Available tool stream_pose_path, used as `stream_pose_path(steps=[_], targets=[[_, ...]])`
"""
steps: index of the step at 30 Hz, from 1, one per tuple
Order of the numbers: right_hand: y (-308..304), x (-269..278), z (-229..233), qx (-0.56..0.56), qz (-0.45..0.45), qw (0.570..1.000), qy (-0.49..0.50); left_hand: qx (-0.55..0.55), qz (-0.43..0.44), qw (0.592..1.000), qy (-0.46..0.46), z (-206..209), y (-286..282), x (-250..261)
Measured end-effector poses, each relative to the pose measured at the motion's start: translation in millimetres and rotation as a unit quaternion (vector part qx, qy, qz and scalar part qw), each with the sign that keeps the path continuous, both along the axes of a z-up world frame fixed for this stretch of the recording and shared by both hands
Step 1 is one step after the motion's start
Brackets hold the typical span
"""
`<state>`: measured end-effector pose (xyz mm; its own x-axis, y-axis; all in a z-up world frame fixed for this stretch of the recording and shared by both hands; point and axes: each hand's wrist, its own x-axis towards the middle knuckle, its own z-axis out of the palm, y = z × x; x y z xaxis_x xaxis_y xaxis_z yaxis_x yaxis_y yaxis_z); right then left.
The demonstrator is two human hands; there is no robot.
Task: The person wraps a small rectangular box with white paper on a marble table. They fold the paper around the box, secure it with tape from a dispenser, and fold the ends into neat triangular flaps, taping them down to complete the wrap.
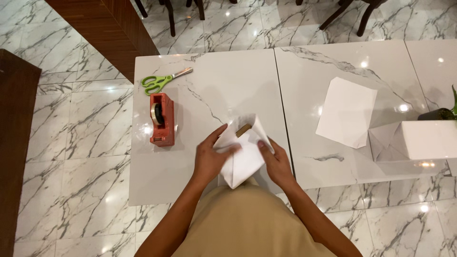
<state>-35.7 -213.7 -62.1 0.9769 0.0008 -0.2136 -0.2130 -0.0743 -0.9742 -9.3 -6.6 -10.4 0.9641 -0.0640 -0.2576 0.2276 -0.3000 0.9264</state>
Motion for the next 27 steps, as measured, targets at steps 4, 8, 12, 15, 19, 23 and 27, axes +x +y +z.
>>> stream_pose_path(steps=[4, 8, 12, 15, 19, 23, 27], targets=[[4, 8, 7, -0.050, -0.022, 0.998, 0.013, 0.040, -0.104, 0.991, -0.076, 11, 17, -12], [3, 7, 7, -0.059, -0.016, 0.998, -0.003, 0.070, -0.056, 0.996, -0.014, 6, 12, -14], [2, 6, 2, -0.066, -0.014, 0.998, 0.003, 0.044, 0.012, 0.999, -0.027, 6, 6, 0], [0, 12, -2, -0.059, -0.011, 0.998, -0.024, 0.111, 0.040, 0.993, 0.015, 12, 2, 17], [3, 14, 0, -0.055, -0.035, 0.994, -0.090, 0.132, 0.043, 0.990, -0.009, 10, -6, 29], [11, -9, 17, -0.099, -0.012, 0.971, -0.216, 0.162, 0.052, 0.984, -0.046, -6, -7, 28], [16, -27, 16, -0.048, 0.000, 0.997, -0.058, 0.166, 0.052, 0.982, -0.069, -27, -8, 26]])
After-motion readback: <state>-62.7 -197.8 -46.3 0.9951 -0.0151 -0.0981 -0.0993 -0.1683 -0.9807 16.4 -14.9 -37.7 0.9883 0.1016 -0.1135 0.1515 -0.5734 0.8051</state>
